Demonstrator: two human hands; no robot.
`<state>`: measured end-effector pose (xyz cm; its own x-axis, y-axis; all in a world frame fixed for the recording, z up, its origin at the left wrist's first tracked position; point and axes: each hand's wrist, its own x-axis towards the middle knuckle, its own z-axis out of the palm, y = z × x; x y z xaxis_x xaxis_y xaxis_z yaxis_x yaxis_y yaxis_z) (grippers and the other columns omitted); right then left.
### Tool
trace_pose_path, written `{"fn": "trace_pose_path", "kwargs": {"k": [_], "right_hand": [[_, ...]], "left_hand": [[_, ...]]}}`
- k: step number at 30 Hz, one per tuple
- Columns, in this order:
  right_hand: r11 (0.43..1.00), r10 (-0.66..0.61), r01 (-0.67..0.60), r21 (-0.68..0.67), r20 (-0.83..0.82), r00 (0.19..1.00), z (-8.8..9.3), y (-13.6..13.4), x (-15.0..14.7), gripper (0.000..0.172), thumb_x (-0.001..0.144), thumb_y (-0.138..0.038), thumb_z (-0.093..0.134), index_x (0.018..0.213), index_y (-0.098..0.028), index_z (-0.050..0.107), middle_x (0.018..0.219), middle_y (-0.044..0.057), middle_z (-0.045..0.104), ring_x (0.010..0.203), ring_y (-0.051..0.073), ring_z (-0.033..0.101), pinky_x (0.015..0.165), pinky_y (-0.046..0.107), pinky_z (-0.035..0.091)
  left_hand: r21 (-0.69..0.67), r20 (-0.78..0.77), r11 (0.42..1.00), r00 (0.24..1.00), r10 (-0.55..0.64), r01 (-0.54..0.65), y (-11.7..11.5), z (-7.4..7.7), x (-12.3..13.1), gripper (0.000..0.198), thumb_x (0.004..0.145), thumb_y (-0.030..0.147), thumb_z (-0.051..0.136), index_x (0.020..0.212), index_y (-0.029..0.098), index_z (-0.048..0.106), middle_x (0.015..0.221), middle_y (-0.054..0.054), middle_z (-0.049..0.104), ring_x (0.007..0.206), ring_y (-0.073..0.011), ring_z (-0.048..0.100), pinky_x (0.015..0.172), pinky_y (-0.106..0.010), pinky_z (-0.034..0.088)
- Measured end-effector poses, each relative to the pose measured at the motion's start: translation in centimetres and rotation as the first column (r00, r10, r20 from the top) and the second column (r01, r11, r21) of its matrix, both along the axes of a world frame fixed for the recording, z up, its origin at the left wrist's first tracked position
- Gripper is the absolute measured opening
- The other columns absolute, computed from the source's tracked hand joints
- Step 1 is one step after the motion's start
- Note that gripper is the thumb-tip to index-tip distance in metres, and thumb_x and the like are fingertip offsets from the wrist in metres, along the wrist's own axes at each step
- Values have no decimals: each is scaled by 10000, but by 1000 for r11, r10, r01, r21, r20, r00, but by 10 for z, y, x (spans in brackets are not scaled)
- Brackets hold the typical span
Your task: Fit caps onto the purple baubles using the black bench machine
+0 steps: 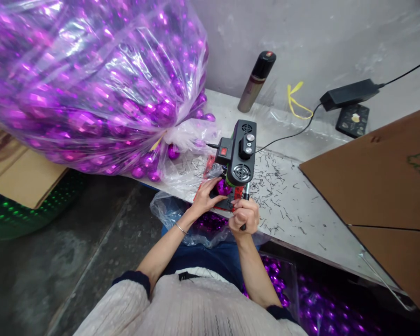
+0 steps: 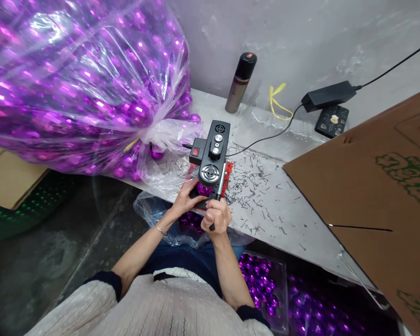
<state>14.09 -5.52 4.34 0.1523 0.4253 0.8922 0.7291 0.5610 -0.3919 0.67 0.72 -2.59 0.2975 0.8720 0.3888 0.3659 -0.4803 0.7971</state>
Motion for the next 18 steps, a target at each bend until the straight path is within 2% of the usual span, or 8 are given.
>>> {"fn": "trace_pose_path", "kwargs": {"k": [5, 8, 10, 14, 16, 18], "right_hand": [[997, 50, -55, 46, 103, 993, -2, 7, 1, 273, 1039, -254, 377, 782, -236, 466, 757, -16, 558, 642, 114, 625, 605, 273, 515], [998, 24, -24, 60, 1, 1000, 13, 6, 0, 288, 1022, -223, 382, 749, -232, 473, 723, -15, 568, 607, 115, 591, 599, 281, 490], [1000, -20, 20, 8, -19, 1000, 30, 3, -1, 265, 997, -199, 430, 742, -229, 495, 715, -8, 599, 602, 117, 581, 595, 282, 470], [995, -30, 32, -96, 18, 999, 57, -4, 2, 215, 963, -154, 484, 768, -231, 532, 709, -4, 626, 644, 131, 606, 607, 279, 462], [995, -10, 12, -96, 27, 1000, 60, -5, 3, 208, 956, -139, 490, 775, -229, 538, 715, -3, 631, 648, 130, 609, 604, 273, 463], [996, 6, -4, -89, 29, 1000, 55, -6, 3, 205, 950, -127, 494, 775, -225, 539, 727, 1, 638, 650, 127, 613, 596, 265, 463]], "left_hand": [[-22, -8, 1000, 1000, 8, -8, 3, 0, 1, 643, 844, 457, 804, 1406, 234, 586, 1363, -142, 689, 1284, -305, 654, 1106, -511, 510], [-19, -3, 1000, 1000, 6, -6, 4, 3, 1, 642, 839, 459, 809, 1397, 233, 586, 1349, -142, 695, 1276, -307, 659, 1108, -516, 508], [10, -5, 1000, 1000, 10, -10, 0, 4, 0, 639, 860, 464, 788, 1410, 231, 563, 1351, -147, 690, 1280, -302, 656, 1103, -512, 513], [189, -67, 982, 997, 30, -16, -34, -1, -10, 616, 960, 421, 671, 1498, 214, 452, 1399, -174, 649, 1339, -285, 620, 1125, -516, 500], [307, -146, 950, 989, -4, 49, -58, -7, -18, 646, 971, 429, 648, 1533, 219, 408, 1426, -185, 624, 1368, -287, 596, 1141, -530, 482], [378, -214, 919, 976, -35, 116, -76, -13, -27, 782, 910, 564, 685, 1551, 222, 395, 1483, -211, 569, 1411, -321, 549, 1144, -552, 469]]}}
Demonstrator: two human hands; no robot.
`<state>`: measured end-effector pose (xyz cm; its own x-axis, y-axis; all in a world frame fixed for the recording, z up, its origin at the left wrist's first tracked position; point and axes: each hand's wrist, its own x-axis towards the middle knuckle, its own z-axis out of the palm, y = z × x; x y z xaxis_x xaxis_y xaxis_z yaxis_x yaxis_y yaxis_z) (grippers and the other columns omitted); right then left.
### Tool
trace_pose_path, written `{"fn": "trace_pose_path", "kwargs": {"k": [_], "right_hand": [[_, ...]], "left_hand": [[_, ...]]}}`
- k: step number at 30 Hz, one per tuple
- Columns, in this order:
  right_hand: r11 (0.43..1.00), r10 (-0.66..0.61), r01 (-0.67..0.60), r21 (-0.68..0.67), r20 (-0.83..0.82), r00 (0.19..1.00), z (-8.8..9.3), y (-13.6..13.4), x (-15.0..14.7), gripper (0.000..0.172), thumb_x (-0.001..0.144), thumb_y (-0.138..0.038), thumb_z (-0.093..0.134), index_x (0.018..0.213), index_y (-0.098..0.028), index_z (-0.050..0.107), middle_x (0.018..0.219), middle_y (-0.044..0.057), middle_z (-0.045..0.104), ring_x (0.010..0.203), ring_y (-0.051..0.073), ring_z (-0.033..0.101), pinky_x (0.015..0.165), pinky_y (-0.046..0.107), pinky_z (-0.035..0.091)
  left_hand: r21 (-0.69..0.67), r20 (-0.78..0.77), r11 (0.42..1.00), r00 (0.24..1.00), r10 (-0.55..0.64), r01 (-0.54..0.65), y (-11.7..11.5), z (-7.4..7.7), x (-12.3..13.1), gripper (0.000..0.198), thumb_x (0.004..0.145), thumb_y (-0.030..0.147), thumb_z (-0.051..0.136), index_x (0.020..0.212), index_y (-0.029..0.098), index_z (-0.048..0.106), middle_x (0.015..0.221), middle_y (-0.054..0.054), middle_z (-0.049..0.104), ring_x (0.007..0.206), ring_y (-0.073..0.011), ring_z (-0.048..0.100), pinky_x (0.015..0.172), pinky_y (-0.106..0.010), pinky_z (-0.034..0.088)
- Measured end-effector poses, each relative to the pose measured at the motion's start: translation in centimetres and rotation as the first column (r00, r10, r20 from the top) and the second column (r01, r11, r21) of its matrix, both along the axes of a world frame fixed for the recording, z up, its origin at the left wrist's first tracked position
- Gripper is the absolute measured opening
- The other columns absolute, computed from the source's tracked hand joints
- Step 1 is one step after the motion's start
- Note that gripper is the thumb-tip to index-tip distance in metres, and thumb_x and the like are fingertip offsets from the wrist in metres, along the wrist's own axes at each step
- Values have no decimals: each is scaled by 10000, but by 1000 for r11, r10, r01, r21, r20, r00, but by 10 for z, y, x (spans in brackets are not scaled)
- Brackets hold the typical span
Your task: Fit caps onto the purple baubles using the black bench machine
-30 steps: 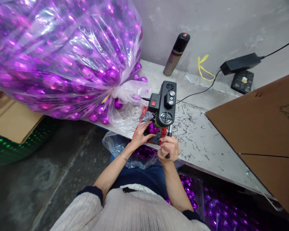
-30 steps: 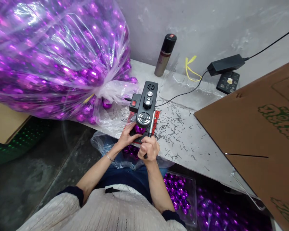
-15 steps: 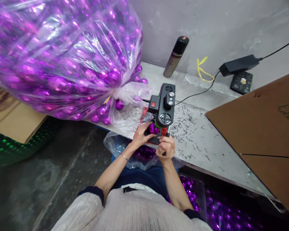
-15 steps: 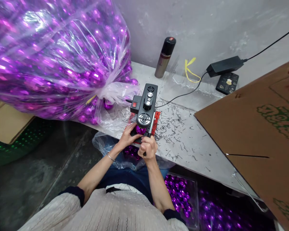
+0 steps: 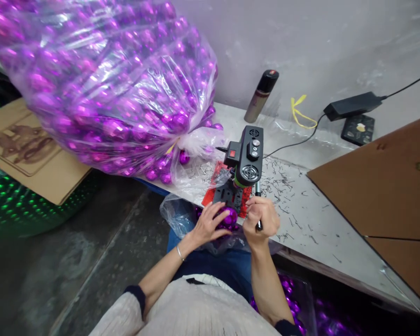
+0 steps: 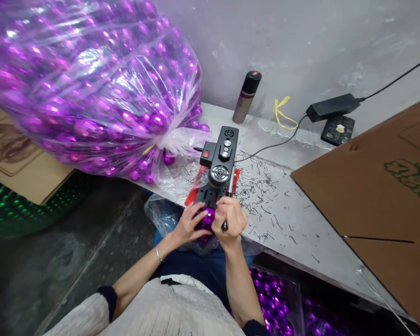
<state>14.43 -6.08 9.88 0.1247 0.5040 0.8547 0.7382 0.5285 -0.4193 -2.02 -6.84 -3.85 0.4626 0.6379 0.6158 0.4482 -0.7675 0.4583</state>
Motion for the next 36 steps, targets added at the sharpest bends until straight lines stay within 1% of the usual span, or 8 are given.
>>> {"fn": "trace_pose_path", "kwargs": {"k": [4, 9, 14, 19, 23, 27, 30, 36], "right_hand": [[1000, 16, -15, 19, -22, 1000, -11, 0, -2, 202, 934, -103, 500, 776, -225, 539, 735, -3, 630, 664, 130, 624, 603, 261, 482], [1000, 20, -19, 25, -34, 999, -11, 0, -5, 207, 931, -87, 501, 778, -221, 538, 743, -2, 623, 673, 130, 624, 608, 257, 487], [1000, 19, -18, 19, -27, 999, -11, -1, -5, 213, 942, -91, 492, 775, -217, 535, 747, 2, 622, 693, 130, 629, 618, 253, 493], [1000, 25, -25, 9, -38, 999, -13, -1, -3, 211, 949, -108, 487, 778, -219, 542, 744, 0, 624, 685, 129, 623, 617, 261, 483], [1000, -2, 3, 5, -54, 999, -2, 1, -2, 233, 958, -131, 493, 749, -223, 542, 704, -6, 623, 659, 132, 620, 606, 275, 461], [999, -36, 37, 21, -50, 998, 14, 6, -3, 257, 961, -130, 495, 724, -222, 533, 661, -14, 606, 623, 127, 604, 586, 274, 438], [999, -40, 41, 33, -39, 998, 20, 8, -3, 258, 973, -138, 486, 731, -220, 521, 654, -16, 596, 611, 118, 590, 585, 264, 434], [999, -42, 41, 29, 35, 999, 18, 5, -1, 242, 989, -153, 468, 761, -221, 508, 681, -8, 611, 619, 113, 600, 578, 251, 432]], "left_hand": [[-14, 21, 989, 989, 148, -148, 27, 8, -21, 794, 932, 616, 608, 1563, 186, 390, 1536, -232, 510, 1450, -350, 493, 1157, -556, 443], [-216, 0, 757, 775, 631, -617, 153, 49, -52, 436, 978, 222, 499, 1381, 81, 586, 1421, -268, 591, 1374, -408, 528, 1175, -608, 379], [-391, -202, 682, 781, 591, -618, 217, 66, -64, 413, 835, 55, 606, 1244, 73, 663, 1332, -277, 633, 1287, -450, 582, 1119, -596, 431], [-559, -69, 677, 841, 537, -478, 184, 74, -59, 546, 802, 249, 807, 1300, 123, 619, 1314, -204, 668, 1284, -404, 611, 1127, -521, 462], [-824, 421, 562, 747, 515, 77, 130, 80, -47, 596, 823, 479, 793, 1314, 187, 623, 1283, -114, 703, 1179, -292, 681, 1021, -425, 561], [-765, 643, 418, 552, 531, 490, 84, 74, -24, 571, 831, 547, 767, 1273, 202, 662, 1277, -91, 716, 1135, -242, 701, 992, -399, 584], [-786, 617, 451, 578, 534, 423, 66, 61, -1, 627, 798, 497, 818, 1322, 206, 631, 1298, -90, 713, 1188, -243, 687, 1076, -406, 538], [-736, 422, 673, 830, 366, 78, 60, 40, 30, 637, 869, 481, 751, 1402, 193, 555, 1392, -137, 661, 1269, -281, 654, 1126, -454, 499]]}}
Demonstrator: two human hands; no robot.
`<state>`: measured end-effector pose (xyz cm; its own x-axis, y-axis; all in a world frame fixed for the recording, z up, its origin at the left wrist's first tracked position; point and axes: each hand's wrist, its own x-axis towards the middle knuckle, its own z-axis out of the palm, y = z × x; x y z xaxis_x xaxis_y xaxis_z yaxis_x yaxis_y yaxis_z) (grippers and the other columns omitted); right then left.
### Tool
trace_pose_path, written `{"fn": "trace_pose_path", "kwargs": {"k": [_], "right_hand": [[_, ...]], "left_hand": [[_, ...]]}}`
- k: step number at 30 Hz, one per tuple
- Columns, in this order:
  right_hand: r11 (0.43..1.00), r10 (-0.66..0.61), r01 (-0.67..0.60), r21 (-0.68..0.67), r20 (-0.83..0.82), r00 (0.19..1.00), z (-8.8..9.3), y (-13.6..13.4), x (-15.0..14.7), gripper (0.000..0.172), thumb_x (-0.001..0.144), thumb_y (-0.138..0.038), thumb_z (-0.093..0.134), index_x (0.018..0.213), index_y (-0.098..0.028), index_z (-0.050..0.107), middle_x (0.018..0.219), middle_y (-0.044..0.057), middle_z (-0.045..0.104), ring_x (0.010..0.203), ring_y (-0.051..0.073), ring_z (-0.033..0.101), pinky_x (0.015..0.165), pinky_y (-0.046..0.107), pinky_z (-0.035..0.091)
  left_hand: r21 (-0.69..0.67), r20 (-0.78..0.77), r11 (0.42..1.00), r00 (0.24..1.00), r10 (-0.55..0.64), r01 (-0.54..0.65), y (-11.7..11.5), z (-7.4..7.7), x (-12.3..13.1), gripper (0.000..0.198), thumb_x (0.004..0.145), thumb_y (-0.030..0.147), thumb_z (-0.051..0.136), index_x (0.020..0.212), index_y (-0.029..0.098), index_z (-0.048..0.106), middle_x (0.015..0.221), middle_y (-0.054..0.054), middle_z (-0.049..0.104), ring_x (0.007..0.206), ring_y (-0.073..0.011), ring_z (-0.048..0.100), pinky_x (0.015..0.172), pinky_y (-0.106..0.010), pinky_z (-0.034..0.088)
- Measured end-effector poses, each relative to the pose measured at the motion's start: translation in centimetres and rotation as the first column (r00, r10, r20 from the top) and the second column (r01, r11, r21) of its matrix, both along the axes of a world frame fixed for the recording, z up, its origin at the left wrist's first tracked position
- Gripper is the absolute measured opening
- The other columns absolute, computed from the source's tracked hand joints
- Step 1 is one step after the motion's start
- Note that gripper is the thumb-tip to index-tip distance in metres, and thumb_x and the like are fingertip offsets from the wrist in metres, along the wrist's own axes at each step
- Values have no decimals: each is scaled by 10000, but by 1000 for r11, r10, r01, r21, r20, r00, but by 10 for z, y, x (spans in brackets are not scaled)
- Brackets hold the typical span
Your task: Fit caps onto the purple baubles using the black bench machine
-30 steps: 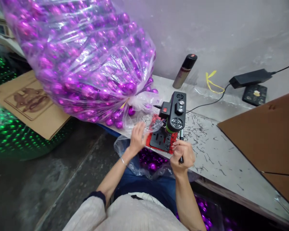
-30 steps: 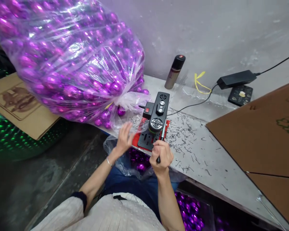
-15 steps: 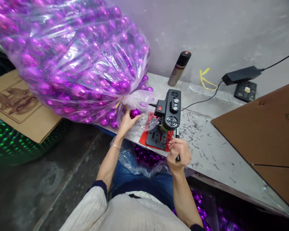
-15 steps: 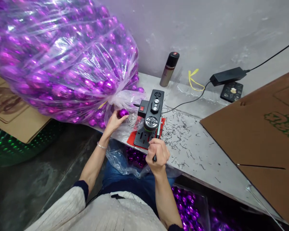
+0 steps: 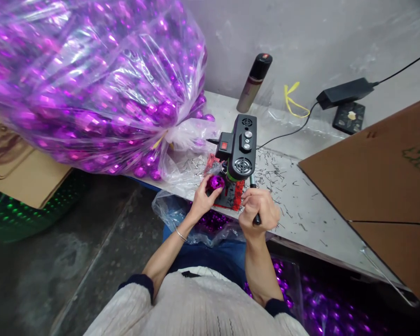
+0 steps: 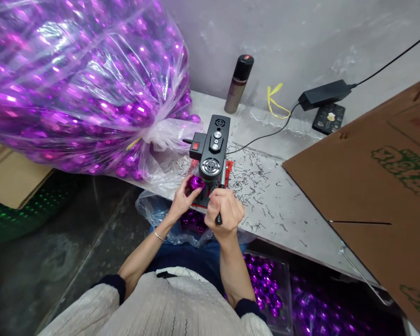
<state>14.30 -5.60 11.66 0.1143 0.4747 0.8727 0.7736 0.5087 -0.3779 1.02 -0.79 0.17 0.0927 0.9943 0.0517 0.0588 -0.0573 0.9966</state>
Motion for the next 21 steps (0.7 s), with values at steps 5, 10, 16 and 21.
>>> {"fn": "trace_pose_path", "kwargs": {"k": [5, 10, 16, 21], "right_hand": [[1000, 9, -9, -4, 22, 1000, 0, -1, 0, 244, 989, -147, 459, 762, -220, 509, 683, -3, 617, 611, 114, 603, 569, 246, 437], [1000, 3, -2, -6, 44, 999, 0, -2, 1, 238, 983, -137, 450, 768, -220, 511, 691, 1, 627, 617, 115, 606, 571, 243, 449], [1000, -9, 10, -20, 41, 999, -3, -5, -1, 234, 985, -136, 448, 774, -220, 506, 698, -2, 623, 632, 111, 609, 603, 237, 469], [1000, 9, -9, -19, 4, 1000, -23, -6, -1, 231, 995, -160, 443, 784, -213, 523, 728, 8, 633, 648, 113, 597, 613, 242, 465]], "left_hand": [[261, -339, 962, 941, 12, 81, 6, -6, 3, 614, 888, 434, 751, 1417, 199, 546, 1393, -147, 664, 1310, -303, 625, 1126, -500, 488], [391, -430, 905, 903, 17, 170, 10, -13, 4, 608, 907, 456, 732, 1422, 192, 547, 1384, -160, 664, 1310, -300, 623, 1104, -490, 500], [405, -431, 901, 902, 39, 155, 11, -26, 5, 703, 856, 492, 785, 1450, 209, 537, 1383, -149, 674, 1295, -301, 642, 1083, -468, 516], [416, -430, 899, 901, 58, 140, 11, -31, 5, 729, 836, 490, 805, 1461, 227, 538, 1370, -153, 682, 1286, -311, 648, 1083, -483, 511]]}}
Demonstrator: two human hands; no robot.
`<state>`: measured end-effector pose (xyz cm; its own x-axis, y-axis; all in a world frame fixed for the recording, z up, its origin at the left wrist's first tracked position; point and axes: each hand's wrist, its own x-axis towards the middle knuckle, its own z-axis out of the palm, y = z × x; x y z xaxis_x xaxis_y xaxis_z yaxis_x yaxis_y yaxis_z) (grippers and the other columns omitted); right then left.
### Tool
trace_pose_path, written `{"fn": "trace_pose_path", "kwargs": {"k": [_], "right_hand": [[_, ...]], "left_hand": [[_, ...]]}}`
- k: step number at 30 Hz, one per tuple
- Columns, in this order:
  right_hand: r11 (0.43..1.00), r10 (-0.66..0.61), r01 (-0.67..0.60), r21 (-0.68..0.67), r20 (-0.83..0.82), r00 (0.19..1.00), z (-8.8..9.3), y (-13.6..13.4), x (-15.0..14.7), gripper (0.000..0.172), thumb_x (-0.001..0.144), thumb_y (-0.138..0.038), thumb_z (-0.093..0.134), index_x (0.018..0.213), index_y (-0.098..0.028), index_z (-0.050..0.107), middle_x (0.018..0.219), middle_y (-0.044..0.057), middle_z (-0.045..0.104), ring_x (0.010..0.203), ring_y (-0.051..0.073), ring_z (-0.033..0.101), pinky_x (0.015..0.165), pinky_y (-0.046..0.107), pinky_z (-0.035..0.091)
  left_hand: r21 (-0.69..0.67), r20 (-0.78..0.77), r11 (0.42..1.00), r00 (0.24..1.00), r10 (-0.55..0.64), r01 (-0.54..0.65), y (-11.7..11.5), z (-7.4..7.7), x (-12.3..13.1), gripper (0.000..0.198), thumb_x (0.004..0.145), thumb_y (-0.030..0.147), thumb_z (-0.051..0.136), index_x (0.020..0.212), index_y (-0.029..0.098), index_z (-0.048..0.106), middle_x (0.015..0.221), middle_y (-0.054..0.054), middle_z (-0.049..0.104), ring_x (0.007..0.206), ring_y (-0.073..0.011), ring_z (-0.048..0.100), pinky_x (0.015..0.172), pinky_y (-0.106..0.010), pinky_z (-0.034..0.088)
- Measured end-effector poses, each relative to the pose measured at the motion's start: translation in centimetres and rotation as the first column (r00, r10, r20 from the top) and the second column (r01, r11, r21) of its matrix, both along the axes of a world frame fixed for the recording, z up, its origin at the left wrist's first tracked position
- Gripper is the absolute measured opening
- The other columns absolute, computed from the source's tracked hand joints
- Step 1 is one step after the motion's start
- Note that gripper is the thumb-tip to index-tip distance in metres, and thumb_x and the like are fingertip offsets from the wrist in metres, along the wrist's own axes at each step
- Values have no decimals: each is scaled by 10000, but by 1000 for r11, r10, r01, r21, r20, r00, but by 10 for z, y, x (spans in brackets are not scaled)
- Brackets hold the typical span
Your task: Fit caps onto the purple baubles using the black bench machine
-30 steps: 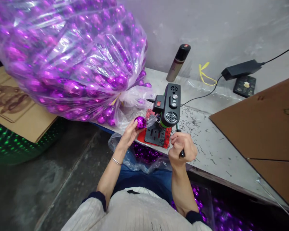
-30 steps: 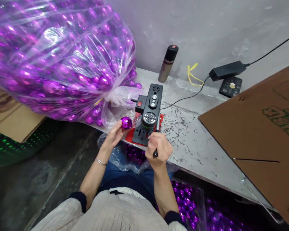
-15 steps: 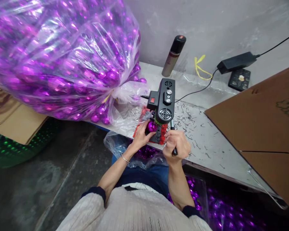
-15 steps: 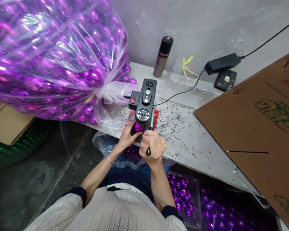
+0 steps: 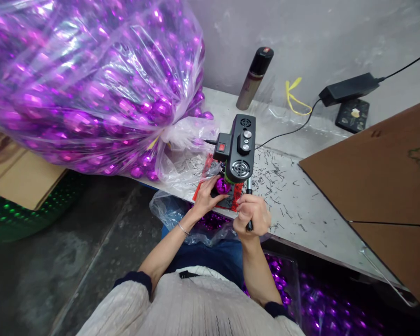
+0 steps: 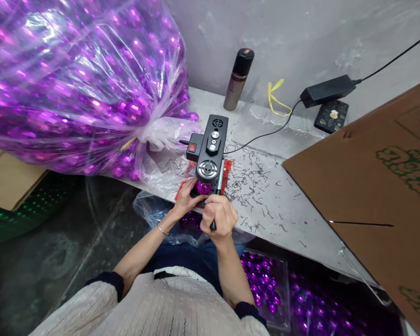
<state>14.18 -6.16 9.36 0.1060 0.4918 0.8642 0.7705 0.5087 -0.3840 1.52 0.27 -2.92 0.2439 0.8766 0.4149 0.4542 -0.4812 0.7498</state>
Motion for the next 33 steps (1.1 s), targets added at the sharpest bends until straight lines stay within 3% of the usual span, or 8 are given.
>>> {"fn": "trace_pose_path", "kwargs": {"k": [7, 12, 23, 27, 30, 33], "right_hand": [[995, 33, -29, 99, -36, 999, -36, 6, 0, 259, 1021, -230, 408, 793, -222, 530, 745, 7, 631, 624, 124, 572, 653, 298, 496], [994, 16, -8, 110, -70, 997, -45, 7, -2, 263, 1028, -265, 388, 807, -232, 528, 740, 4, 629, 629, 134, 603, 647, 321, 505], [985, 68, -59, 165, -52, 996, -61, 15, -2, 263, 1038, -260, 370, 807, -233, 493, 765, -2, 598, 656, 124, 615, 610, 285, 494], [984, 67, -58, 168, -46, 997, -49, 15, -4, 271, 1024, -230, 391, 773, -232, 493, 738, -8, 590, 623, 122, 589, 628, 295, 498], [991, 15, 7, 134, -163, 986, -22, 13, -6, 263, 1004, -182, 413, 756, -230, 485, 707, -16, 580, 600, 116, 557, 599, 276, 457], [998, 4, 4, 57, -144, 990, 7, 10, -4, 225, 967, -132, 478, 766, -227, 510, 699, -15, 598, 640, 124, 587, 604, 269, 442]], "left_hand": [[-27, 19, 1000, 1000, -15, 16, -1, 3, 0, 715, 844, 538, 779, 1441, 215, 553, 1364, -156, 685, 1290, -305, 647, 1091, -469, 499], [-74, 19, 997, 1000, -6, 8, -1, 4, 0, 704, 833, 553, 785, 1416, 217, 575, 1354, -158, 689, 1282, -312, 653, 1087, -481, 499], [-44, 15, 999, 1000, -9, 10, 0, 4, 0, 683, 853, 497, 785, 1427, 205, 560, 1367, -162, 679, 1293, -305, 642, 1095, -479, 497], [-50, 19, 999, 1000, -20, 20, 4, 4, 1, 680, 852, 492, 785, 1429, 213, 558, 1372, -161, 676, 1306, -311, 632, 1104, -498, 493], [-35, 21, 999, 999, -29, 29, 6, 6, 1, 685, 862, 495, 772, 1438, 203, 544, 1372, -174, 673, 1304, -319, 632, 1103, -516, 495], [28, -12, 997, 997, -73, 73, -4, 8, -3, 653, 922, 472, 702, 1473, 188, 498, 1404, -190, 648, 1340, -315, 609, 1128, -530, 477]]}}
